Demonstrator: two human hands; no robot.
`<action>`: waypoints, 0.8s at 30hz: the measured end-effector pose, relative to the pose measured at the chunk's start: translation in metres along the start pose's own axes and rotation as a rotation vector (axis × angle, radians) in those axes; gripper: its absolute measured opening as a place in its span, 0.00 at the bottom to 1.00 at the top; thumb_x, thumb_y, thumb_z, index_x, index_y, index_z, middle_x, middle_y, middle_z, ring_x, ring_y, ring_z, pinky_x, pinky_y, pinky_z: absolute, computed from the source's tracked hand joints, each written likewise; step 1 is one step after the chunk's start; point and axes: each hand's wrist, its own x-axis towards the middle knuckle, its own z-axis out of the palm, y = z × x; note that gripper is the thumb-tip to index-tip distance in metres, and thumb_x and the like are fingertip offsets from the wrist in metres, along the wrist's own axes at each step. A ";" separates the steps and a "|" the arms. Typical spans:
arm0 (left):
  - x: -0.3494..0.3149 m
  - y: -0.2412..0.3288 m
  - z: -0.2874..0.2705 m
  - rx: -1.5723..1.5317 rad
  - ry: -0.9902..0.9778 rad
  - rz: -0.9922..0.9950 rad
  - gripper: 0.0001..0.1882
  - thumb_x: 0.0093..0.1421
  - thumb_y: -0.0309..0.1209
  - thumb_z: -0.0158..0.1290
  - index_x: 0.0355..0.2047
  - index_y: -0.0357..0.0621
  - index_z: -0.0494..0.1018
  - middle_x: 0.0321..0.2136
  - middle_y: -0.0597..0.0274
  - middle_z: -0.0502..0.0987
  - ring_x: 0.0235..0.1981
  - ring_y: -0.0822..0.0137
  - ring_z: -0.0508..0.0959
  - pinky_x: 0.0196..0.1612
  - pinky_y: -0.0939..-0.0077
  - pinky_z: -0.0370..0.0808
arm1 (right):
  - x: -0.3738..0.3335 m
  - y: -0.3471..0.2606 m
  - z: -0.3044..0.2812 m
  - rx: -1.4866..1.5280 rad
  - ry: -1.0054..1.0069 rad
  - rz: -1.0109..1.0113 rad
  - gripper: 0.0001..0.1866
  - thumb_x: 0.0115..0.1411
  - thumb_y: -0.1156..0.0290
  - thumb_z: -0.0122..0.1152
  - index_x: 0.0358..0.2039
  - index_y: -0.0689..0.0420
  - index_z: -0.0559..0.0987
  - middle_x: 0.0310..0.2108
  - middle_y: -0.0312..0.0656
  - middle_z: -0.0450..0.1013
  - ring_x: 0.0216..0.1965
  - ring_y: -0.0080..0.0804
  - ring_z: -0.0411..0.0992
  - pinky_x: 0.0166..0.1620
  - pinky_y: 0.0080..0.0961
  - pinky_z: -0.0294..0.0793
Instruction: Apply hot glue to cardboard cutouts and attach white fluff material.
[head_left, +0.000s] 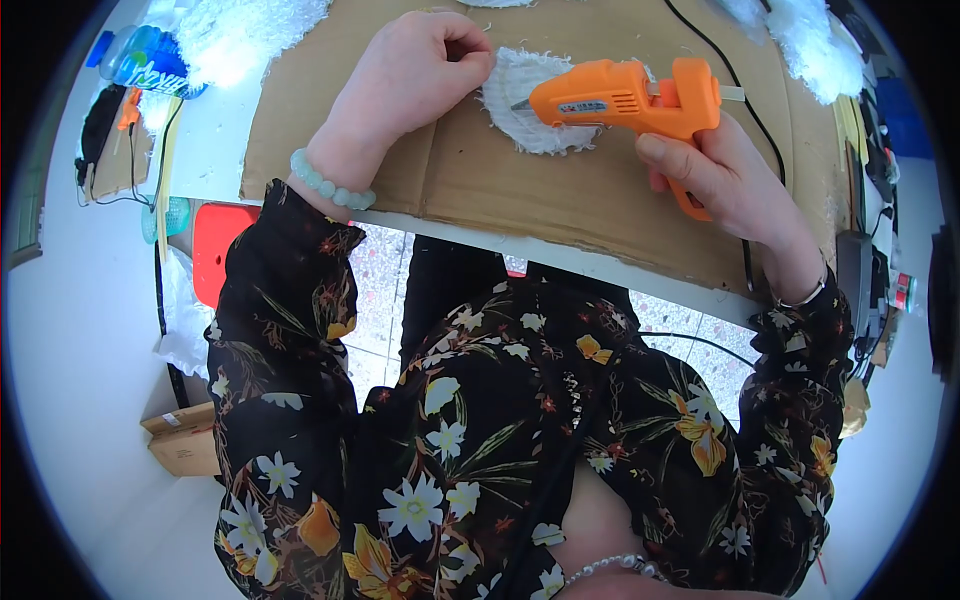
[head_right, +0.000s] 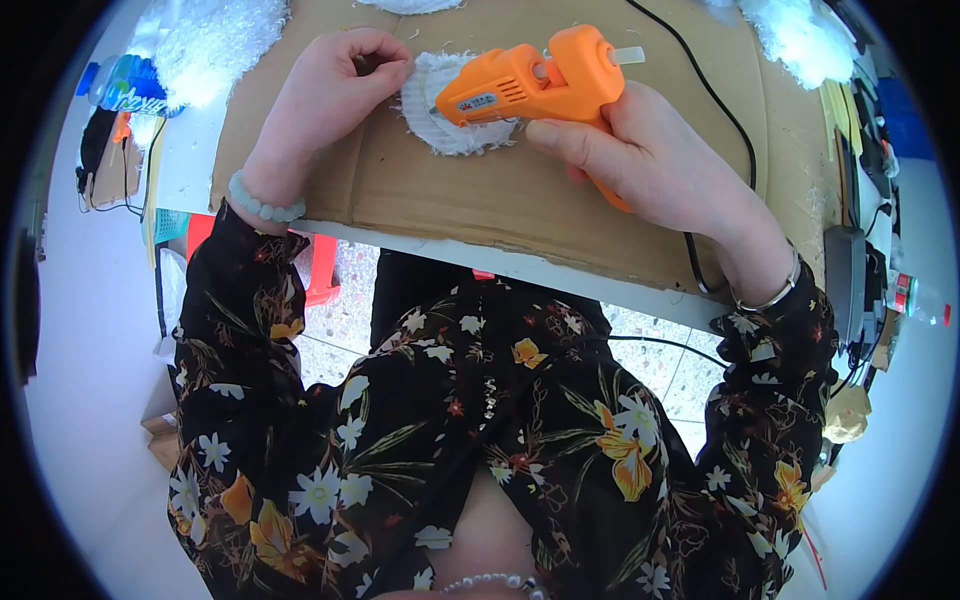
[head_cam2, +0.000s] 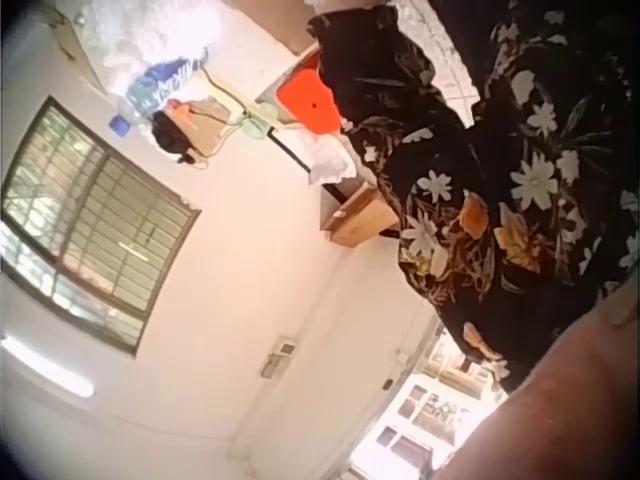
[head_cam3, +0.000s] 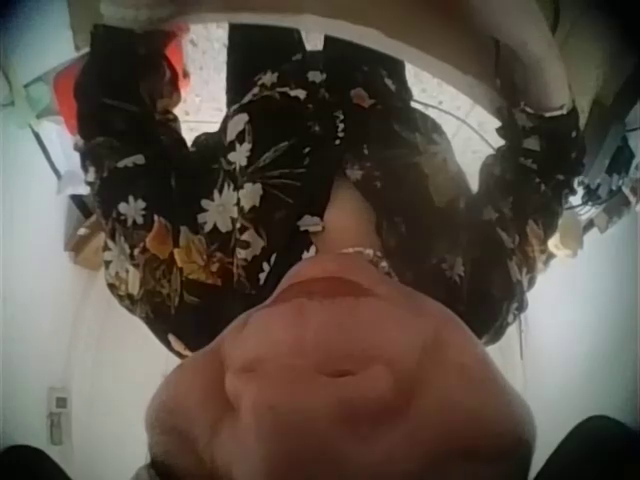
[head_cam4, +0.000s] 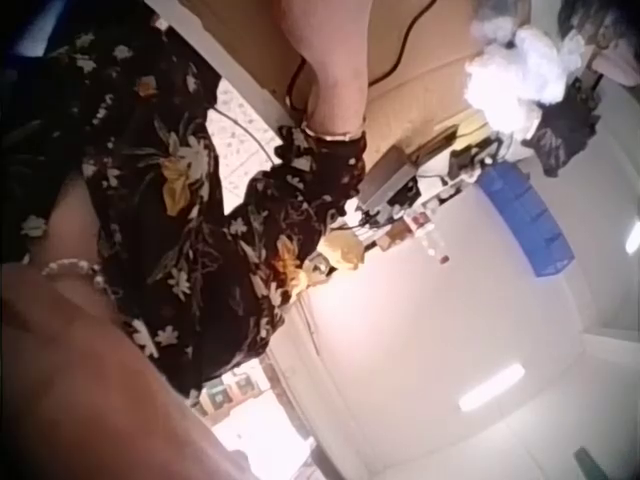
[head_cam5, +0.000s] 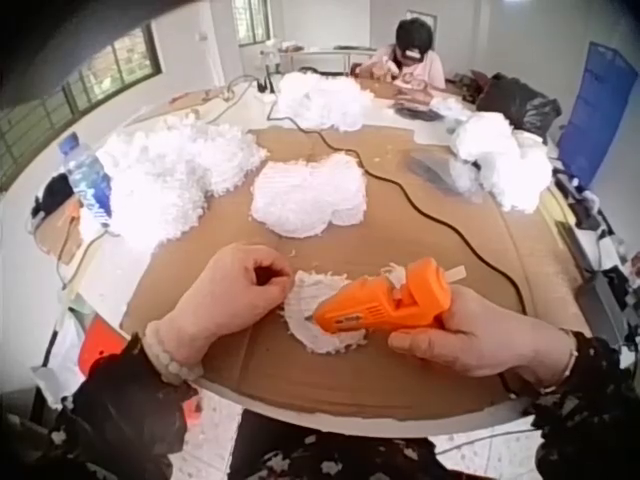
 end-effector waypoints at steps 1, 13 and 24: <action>0.001 -0.001 0.000 0.010 0.006 0.022 0.10 0.64 0.31 0.59 0.38 0.35 0.80 0.28 0.67 0.80 0.30 0.78 0.76 0.37 0.79 0.75 | -0.001 0.000 -0.001 0.001 0.002 0.001 0.16 0.71 0.56 0.57 0.45 0.58 0.74 0.26 0.30 0.71 0.27 0.18 0.66 0.32 0.20 0.65; 0.000 -0.005 -0.003 0.028 -0.004 0.006 0.09 0.64 0.30 0.59 0.38 0.35 0.81 0.27 0.69 0.79 0.29 0.79 0.75 0.36 0.80 0.74 | 0.000 -0.005 0.003 0.050 0.011 -0.045 0.17 0.71 0.55 0.58 0.45 0.58 0.75 0.26 0.30 0.72 0.27 0.17 0.66 0.32 0.20 0.66; 0.002 -0.007 0.002 -0.021 -0.012 0.003 0.09 0.64 0.30 0.60 0.39 0.35 0.81 0.28 0.68 0.80 0.30 0.79 0.76 0.36 0.81 0.74 | -0.005 -0.003 -0.001 0.009 -0.024 -0.019 0.17 0.71 0.57 0.59 0.48 0.59 0.74 0.26 0.30 0.72 0.27 0.17 0.66 0.32 0.19 0.66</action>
